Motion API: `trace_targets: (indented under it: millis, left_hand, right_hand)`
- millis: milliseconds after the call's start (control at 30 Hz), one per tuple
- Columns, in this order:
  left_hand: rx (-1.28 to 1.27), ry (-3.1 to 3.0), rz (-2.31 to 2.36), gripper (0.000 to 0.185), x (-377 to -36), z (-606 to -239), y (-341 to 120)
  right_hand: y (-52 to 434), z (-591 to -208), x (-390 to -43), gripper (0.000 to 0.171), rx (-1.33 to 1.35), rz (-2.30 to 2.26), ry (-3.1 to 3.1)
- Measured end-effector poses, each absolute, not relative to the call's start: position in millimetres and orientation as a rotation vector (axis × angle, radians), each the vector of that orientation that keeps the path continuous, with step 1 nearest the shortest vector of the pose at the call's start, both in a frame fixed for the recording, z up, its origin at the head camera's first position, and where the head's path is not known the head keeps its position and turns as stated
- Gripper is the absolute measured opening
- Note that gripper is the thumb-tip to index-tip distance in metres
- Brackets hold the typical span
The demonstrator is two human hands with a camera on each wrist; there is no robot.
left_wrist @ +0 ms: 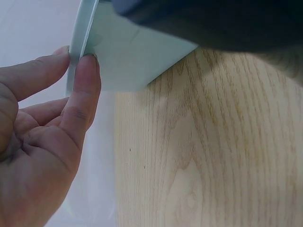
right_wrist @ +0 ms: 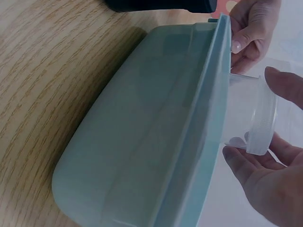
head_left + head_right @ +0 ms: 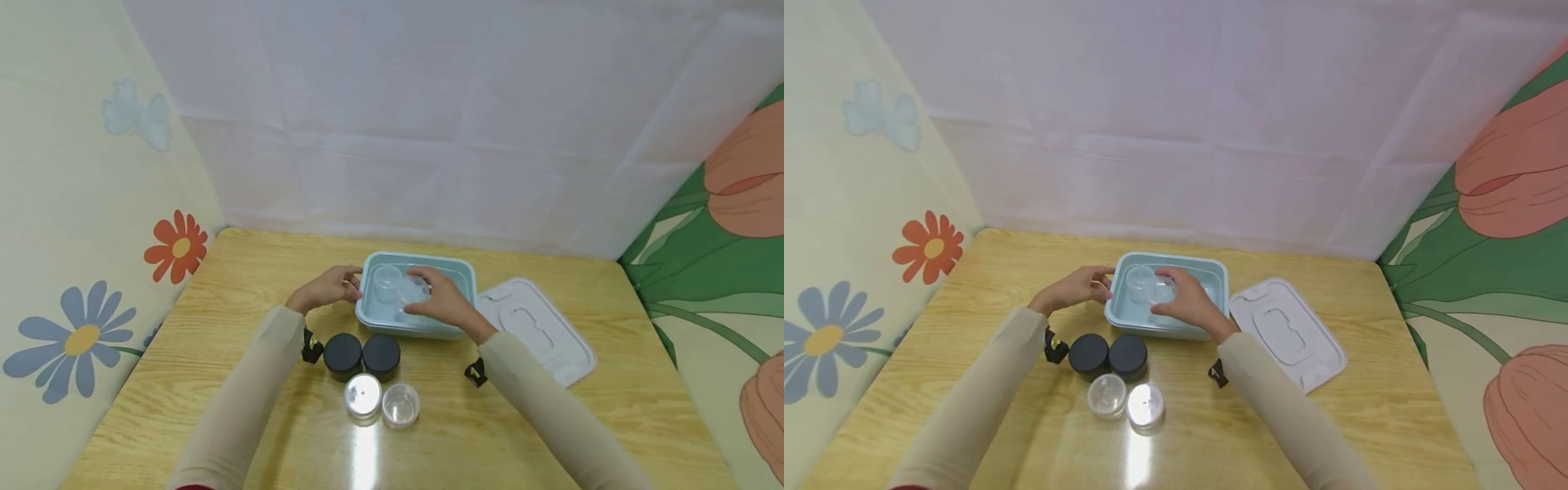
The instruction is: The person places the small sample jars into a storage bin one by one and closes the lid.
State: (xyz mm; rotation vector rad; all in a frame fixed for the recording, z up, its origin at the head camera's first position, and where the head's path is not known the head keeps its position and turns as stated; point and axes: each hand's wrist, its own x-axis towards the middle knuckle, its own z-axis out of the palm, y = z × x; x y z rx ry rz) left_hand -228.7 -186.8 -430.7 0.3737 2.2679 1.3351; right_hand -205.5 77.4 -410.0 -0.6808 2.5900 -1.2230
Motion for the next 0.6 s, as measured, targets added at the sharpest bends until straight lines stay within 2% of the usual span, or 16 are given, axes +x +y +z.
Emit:
trace_targets:
  millis: [600]
  left_hand:
    - [0.366,2.233,1.372,0.062,-227.3,-430.1,-186.7]
  right_hand:
    - [54.8,-425.9,-209.8,0.065,-0.680,-1.238,2.578]
